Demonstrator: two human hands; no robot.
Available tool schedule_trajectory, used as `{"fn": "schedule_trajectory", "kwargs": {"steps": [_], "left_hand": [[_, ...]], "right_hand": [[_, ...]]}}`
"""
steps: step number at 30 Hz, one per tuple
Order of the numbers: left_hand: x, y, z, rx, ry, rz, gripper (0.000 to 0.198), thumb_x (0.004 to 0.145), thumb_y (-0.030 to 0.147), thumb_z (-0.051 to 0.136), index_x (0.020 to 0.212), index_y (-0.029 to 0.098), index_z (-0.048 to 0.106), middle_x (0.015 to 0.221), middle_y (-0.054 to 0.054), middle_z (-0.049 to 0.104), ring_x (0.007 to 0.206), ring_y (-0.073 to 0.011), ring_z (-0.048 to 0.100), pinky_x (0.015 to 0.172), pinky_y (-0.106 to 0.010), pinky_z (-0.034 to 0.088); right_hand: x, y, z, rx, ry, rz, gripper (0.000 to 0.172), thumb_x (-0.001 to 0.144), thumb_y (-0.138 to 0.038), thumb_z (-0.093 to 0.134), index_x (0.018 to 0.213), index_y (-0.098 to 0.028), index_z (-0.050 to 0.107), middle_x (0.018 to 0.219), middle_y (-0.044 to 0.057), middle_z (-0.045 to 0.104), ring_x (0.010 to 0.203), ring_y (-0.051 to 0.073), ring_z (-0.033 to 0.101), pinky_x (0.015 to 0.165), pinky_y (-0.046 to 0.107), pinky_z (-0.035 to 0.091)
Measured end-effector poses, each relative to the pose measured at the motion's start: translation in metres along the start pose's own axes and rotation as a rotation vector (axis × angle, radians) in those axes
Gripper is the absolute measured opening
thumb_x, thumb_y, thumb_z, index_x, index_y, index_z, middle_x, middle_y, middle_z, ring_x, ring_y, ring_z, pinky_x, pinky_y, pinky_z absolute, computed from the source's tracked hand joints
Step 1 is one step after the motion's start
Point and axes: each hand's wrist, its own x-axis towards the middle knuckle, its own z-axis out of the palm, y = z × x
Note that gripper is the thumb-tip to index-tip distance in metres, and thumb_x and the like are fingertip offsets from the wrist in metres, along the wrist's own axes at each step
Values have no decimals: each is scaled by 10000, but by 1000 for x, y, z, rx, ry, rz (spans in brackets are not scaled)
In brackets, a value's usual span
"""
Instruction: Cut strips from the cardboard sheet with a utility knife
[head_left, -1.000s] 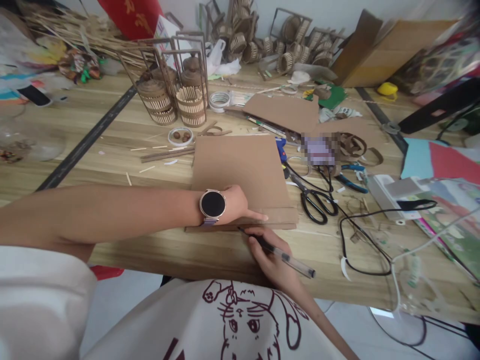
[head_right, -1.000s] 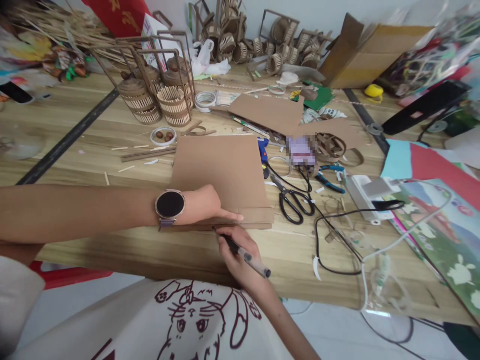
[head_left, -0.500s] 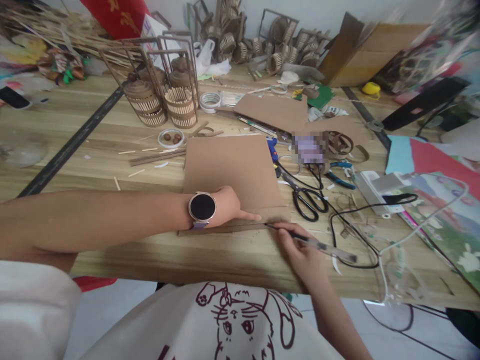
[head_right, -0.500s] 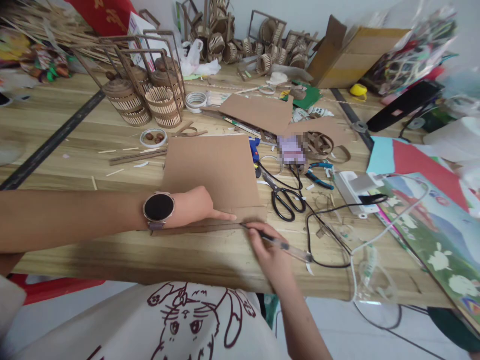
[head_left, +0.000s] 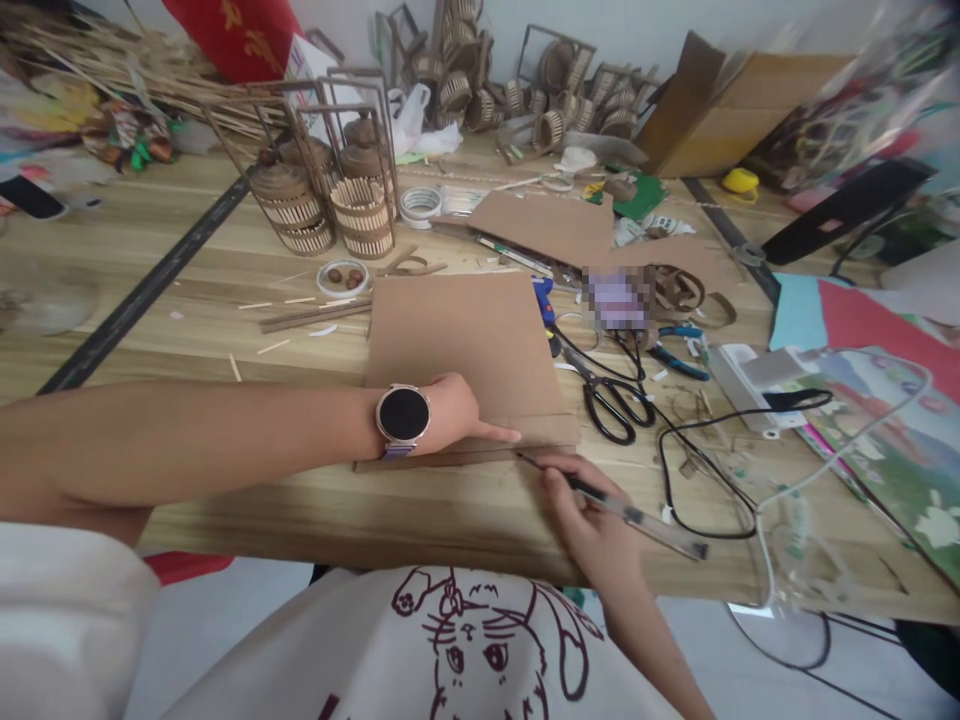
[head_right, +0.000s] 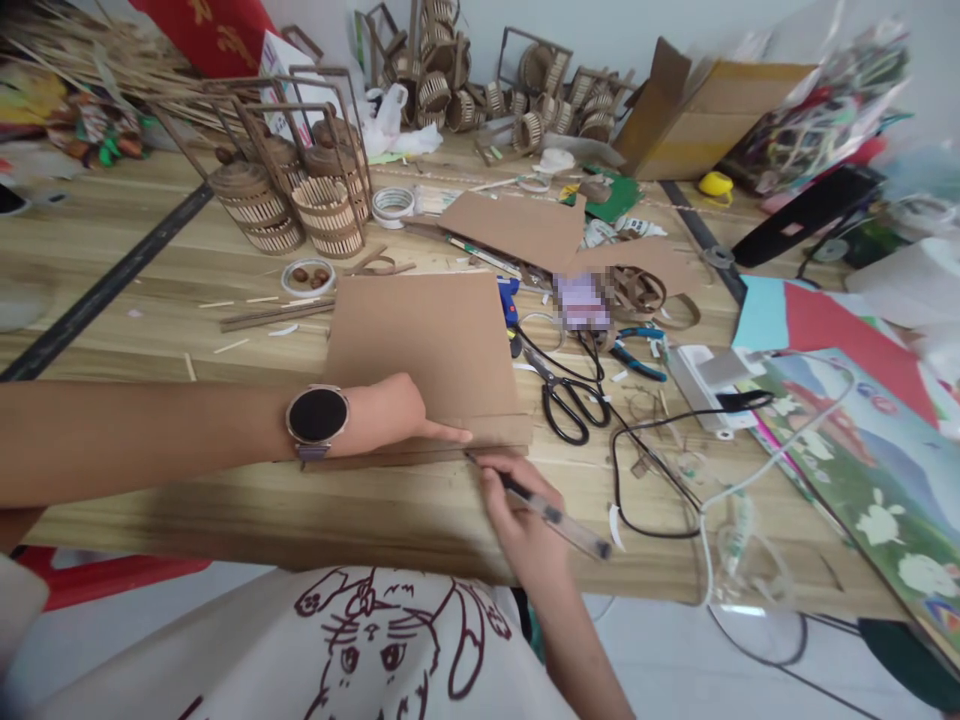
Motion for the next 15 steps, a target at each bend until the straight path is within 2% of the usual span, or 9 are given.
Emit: {"fn": "schedule_trajectory", "kwargs": {"steps": [3, 5, 9, 12, 15], "left_hand": [[-11, 3, -17, 138, -150, 83, 1258, 579, -75, 796, 1511, 526, 201, 689, 42, 758, 545, -181, 642, 683, -267, 525], [-17, 6, -28, 187, -201, 99, 1190, 686, -27, 759, 1533, 504, 114, 778, 18, 779, 622, -185, 673, 695, -257, 516], [-22, 9, -36, 228, -247, 95, 1244, 669, 6, 799, 1544, 485, 55, 855, 9, 790, 666, -184, 683, 712, -258, 510], [-18, 8, -29, 235, -235, 99, 1273, 646, -19, 789, 1549, 478, 42, 810, 10, 787, 616, -190, 659, 694, -278, 514], [-10, 5, -18, 219, -216, 91, 1348, 550, -59, 816, 1542, 501, 95, 726, 35, 768, 568, -189, 631, 689, -295, 519]], "right_hand": [[1, -11, 17, 51, -94, -61, 182, 883, -314, 578, 817, -247, 733, 777, 25, 760, 731, 187, 707, 698, 302, 574], [3, -14, 22, 74, -135, -87, 176, 887, -297, 572, 829, -243, 729, 782, 25, 764, 737, 185, 712, 711, 301, 577], [4, -13, 29, 95, -175, -106, 173, 906, -288, 562, 861, -237, 722, 838, 33, 778, 783, 184, 729, 728, 298, 579], [4, -10, 32, 84, -167, -93, 183, 918, -303, 560, 872, -240, 726, 864, 37, 781, 810, 188, 734, 746, 306, 581], [4, 0, 21, 39, -117, -52, 191, 907, -343, 579, 869, -249, 741, 865, 41, 780, 812, 203, 730, 761, 332, 581]]}}
